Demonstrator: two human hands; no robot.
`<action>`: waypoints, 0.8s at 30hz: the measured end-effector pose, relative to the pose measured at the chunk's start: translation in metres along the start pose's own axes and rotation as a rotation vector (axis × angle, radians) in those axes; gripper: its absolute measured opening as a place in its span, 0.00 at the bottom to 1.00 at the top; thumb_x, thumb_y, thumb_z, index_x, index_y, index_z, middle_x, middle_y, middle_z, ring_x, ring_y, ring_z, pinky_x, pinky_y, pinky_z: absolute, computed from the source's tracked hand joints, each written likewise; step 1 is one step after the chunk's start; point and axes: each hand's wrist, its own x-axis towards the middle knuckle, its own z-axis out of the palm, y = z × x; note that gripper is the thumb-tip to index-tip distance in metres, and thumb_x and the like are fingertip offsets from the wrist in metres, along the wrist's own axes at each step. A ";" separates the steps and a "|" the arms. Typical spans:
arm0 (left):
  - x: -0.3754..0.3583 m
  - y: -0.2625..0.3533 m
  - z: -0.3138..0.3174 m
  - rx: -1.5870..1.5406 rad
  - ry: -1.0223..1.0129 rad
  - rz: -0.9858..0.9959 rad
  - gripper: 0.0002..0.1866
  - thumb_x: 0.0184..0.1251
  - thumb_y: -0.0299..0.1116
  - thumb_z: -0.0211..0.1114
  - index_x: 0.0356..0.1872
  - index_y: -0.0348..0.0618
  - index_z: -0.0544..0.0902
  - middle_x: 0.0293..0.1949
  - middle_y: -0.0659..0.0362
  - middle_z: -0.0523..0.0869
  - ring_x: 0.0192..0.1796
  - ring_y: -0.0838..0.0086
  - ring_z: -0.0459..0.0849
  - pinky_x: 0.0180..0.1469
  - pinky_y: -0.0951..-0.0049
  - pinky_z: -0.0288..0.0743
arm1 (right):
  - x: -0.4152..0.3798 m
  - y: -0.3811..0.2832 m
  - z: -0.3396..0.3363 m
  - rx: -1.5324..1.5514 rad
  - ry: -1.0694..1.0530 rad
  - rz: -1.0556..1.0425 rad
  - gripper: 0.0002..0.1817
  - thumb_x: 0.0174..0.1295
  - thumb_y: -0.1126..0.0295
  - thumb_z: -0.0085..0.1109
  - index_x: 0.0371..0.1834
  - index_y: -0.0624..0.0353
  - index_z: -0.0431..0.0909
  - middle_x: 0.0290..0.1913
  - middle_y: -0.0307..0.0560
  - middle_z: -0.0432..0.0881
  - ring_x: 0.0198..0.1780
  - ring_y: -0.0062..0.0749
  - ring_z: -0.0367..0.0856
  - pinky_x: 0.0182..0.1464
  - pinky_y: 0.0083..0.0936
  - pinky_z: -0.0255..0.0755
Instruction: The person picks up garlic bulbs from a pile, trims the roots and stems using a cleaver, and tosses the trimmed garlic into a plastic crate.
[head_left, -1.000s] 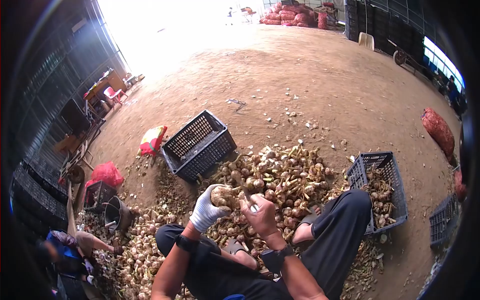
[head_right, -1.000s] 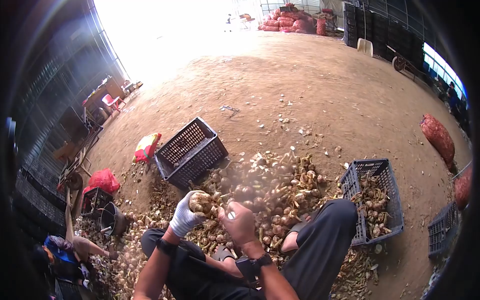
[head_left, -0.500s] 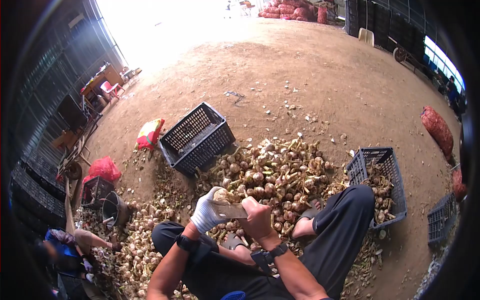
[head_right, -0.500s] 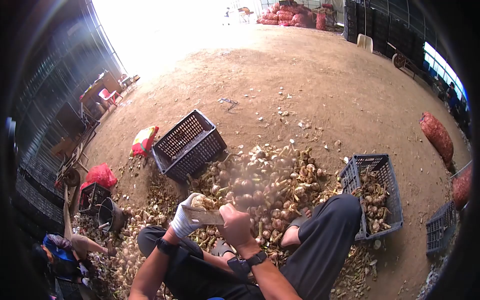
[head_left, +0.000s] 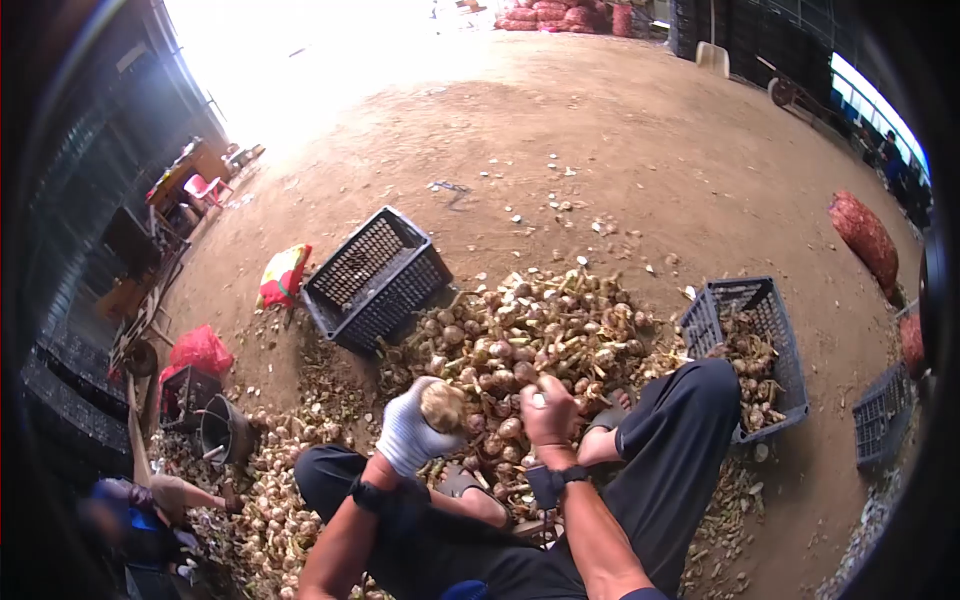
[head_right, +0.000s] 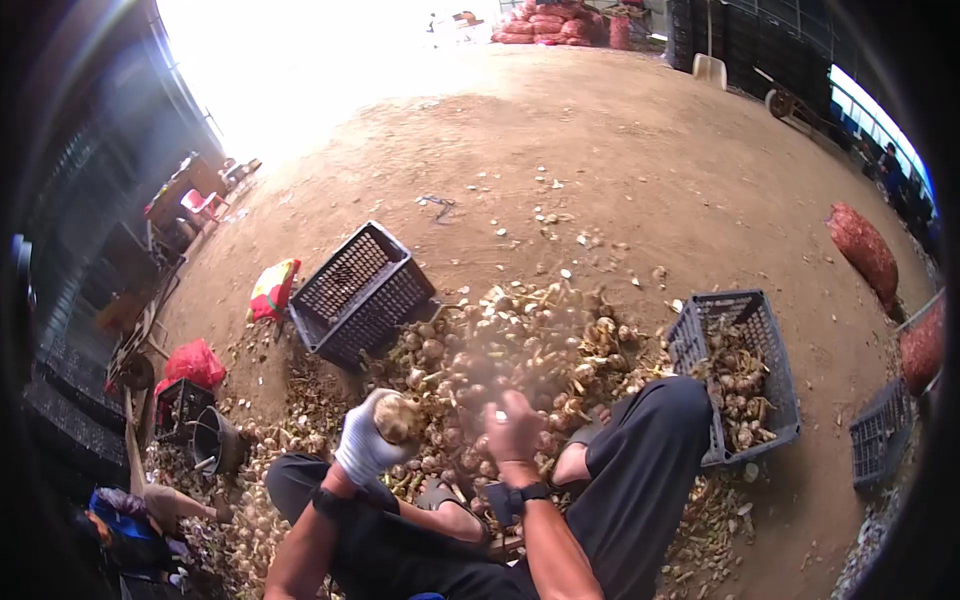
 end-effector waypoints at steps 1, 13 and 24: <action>0.005 -0.003 0.002 -0.026 -0.011 -0.021 0.32 0.41 0.39 0.81 0.49 0.40 0.77 0.36 0.57 0.88 0.38 0.76 0.87 0.46 0.71 0.82 | 0.002 -0.013 -0.007 0.016 -0.091 -0.090 0.08 0.53 0.70 0.65 0.29 0.61 0.75 0.30 0.57 0.80 0.33 0.56 0.81 0.34 0.44 0.74; 0.019 0.012 0.007 0.039 -0.059 0.007 0.37 0.37 0.37 0.86 0.51 0.44 0.76 0.38 0.61 0.86 0.40 0.79 0.84 0.46 0.72 0.81 | 0.001 -0.052 -0.023 0.295 -0.288 -0.395 0.12 0.55 0.64 0.66 0.29 0.58 0.74 0.29 0.53 0.76 0.28 0.53 0.79 0.28 0.43 0.70; 0.013 0.010 0.007 0.204 -0.020 0.050 0.34 0.36 0.44 0.82 0.48 0.45 0.79 0.33 0.52 0.88 0.36 0.59 0.90 0.41 0.66 0.83 | -0.009 -0.019 -0.002 -0.052 -0.210 -0.085 0.11 0.57 0.64 0.66 0.29 0.58 0.76 0.32 0.55 0.81 0.31 0.56 0.82 0.33 0.44 0.75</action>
